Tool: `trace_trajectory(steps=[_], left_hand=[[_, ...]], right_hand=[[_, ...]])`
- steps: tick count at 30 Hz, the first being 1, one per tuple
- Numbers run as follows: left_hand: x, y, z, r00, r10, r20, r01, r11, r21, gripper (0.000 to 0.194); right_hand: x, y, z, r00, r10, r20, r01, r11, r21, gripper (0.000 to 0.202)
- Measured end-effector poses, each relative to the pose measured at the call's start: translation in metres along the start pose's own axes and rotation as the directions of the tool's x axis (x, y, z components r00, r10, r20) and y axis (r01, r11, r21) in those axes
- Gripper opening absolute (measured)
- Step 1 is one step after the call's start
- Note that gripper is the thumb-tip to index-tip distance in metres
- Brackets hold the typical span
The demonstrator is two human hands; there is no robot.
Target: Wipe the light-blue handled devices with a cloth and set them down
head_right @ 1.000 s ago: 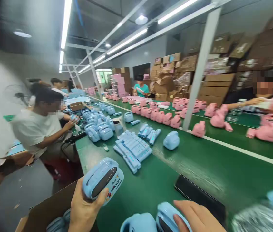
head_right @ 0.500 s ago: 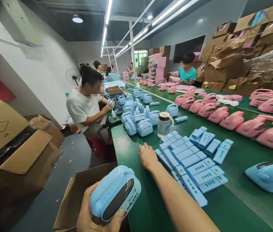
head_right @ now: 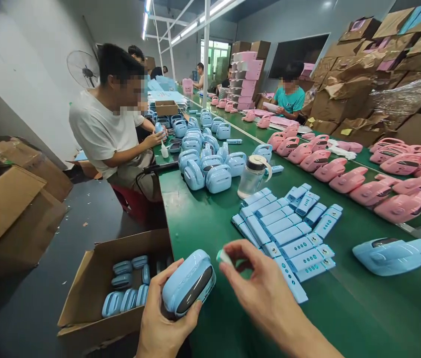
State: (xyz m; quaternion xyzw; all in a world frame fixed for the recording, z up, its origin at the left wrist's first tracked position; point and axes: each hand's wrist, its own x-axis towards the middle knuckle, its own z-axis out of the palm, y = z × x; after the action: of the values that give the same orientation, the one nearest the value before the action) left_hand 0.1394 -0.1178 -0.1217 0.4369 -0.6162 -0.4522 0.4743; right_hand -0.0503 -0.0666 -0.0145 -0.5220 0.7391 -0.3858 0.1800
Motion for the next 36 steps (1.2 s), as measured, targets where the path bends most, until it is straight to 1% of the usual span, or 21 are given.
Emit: trace_trajectory(steps=[2, 3, 5, 8, 11, 13, 15, 17, 20, 21, 25, 26, 28, 29, 30, 31, 32, 33, 34, 35, 36], left_hand=[[-0.002, -0.002, 0.002, 0.999, 0.023, 0.027, -0.023, 1.000, 0.011, 0.063], [-0.004, -0.002, 0.003, 0.999, 0.034, 0.031, -0.034, 0.999, 0.015, 0.062], [-0.005, -0.002, 0.004, 0.999, 0.048, 0.025, -0.048, 0.998, 0.028, 0.061], [-0.007, -0.003, 0.003, 0.998, 0.061, 0.015, -0.062, 0.997, 0.044, 0.060], [-0.008, -0.003, 0.002, 0.997, 0.071, 0.018, -0.072, 0.996, 0.060, 0.061], [-0.007, -0.003, 0.003, 0.997, 0.074, 0.020, -0.075, 0.994, 0.073, 0.063], [-0.006, -0.003, 0.003, 0.997, 0.072, 0.025, -0.074, 0.995, 0.066, 0.064], [-0.005, -0.003, 0.003, 0.998, 0.068, 0.016, -0.068, 0.996, 0.055, 0.063], [-0.004, -0.002, 0.004, 0.998, 0.057, -0.001, -0.056, 0.996, 0.068, 0.062], [-0.004, -0.001, 0.005, 0.998, 0.058, -0.005, -0.057, 0.996, 0.072, 0.062], [-0.005, -0.002, 0.006, 0.999, 0.049, -0.013, -0.049, 0.997, 0.056, 0.062], [-0.005, -0.003, 0.006, 0.999, 0.040, -0.012, -0.039, 0.998, 0.053, 0.063], [-0.006, -0.004, 0.006, 0.999, 0.031, -0.011, -0.031, 0.998, 0.046, 0.065], [-0.006, -0.005, 0.006, 0.999, 0.036, -0.013, -0.035, 0.998, 0.042, 0.065], [-0.006, -0.005, 0.006, 0.999, 0.045, -0.017, -0.044, 0.998, 0.041, 0.064], [-0.006, -0.005, 0.006, 0.998, 0.058, -0.022, -0.057, 0.998, 0.041, 0.063], [-0.006, -0.005, 0.006, 0.997, 0.070, -0.026, -0.069, 0.997, 0.043, 0.061], [-0.006, -0.005, 0.006, 0.997, 0.079, -0.025, -0.078, 0.996, 0.041, 0.060], [-0.006, -0.005, 0.006, 0.996, 0.086, -0.020, -0.085, 0.996, 0.036, 0.059], [-0.006, -0.005, 0.006, 0.996, 0.089, -0.016, -0.088, 0.996, 0.032, 0.059], [-0.005, -0.005, 0.005, 0.996, 0.088, -0.012, -0.087, 0.996, 0.032, 0.060]], right_hand=[[-0.026, -0.001, 0.003, 0.998, 0.019, 0.057, -0.024, 0.996, 0.086, 0.015], [-0.035, -0.001, 0.007, 0.997, 0.003, 0.082, -0.012, 0.994, 0.112, 0.012], [-0.044, 0.002, 0.019, 0.992, -0.076, 0.096, 0.063, 0.989, 0.132, 0.007], [-0.044, 0.005, 0.029, 0.972, -0.229, 0.048, 0.224, 0.970, 0.097, 0.014], [-0.040, 0.006, 0.029, 0.923, -0.384, 0.026, 0.384, 0.923, 0.004, 0.025], [-0.038, 0.006, 0.027, 0.897, -0.442, 0.012, 0.442, 0.895, -0.049, 0.027], [-0.038, 0.006, 0.028, 0.875, -0.484, 0.020, 0.484, 0.873, -0.060, 0.027], [-0.038, 0.006, 0.030, 0.863, -0.505, 0.023, 0.506, 0.861, -0.050, 0.028], [-0.037, 0.006, 0.034, 0.882, -0.469, -0.043, 0.466, 0.883, -0.059, 0.027], [-0.038, 0.005, 0.035, 0.885, -0.464, -0.048, 0.461, 0.885, -0.057, 0.027], [-0.039, 0.003, 0.038, 0.879, -0.475, -0.044, 0.473, 0.879, -0.060, 0.025], [-0.039, 0.003, 0.039, 0.871, -0.490, -0.038, 0.488, 0.872, -0.052, 0.025], [-0.038, 0.006, 0.038, 0.867, -0.497, 0.018, 0.498, 0.867, -0.019, 0.024], [-0.036, 0.008, 0.036, 0.879, -0.474, 0.041, 0.475, 0.880, -0.010, 0.023], [-0.035, 0.012, 0.033, 0.904, -0.426, 0.041, 0.427, 0.904, -0.020, 0.022], [-0.033, 0.015, 0.028, 0.938, -0.346, 0.019, 0.346, 0.937, -0.039, 0.022], [-0.032, 0.019, 0.023, 0.972, -0.236, -0.001, 0.236, 0.971, -0.049, 0.021], [-0.032, 0.021, 0.018, 0.992, -0.124, 0.005, 0.124, 0.991, -0.040, 0.023], [-0.032, 0.023, 0.013, 0.999, -0.024, 0.036, 0.024, 1.000, -0.014, 0.027], [-0.033, 0.024, 0.009, 0.993, 0.076, 0.088, -0.078, 0.997, 0.022, 0.030], [-0.034, 0.025, 0.006, 0.974, 0.174, 0.147, -0.184, 0.982, 0.052, 0.032]])
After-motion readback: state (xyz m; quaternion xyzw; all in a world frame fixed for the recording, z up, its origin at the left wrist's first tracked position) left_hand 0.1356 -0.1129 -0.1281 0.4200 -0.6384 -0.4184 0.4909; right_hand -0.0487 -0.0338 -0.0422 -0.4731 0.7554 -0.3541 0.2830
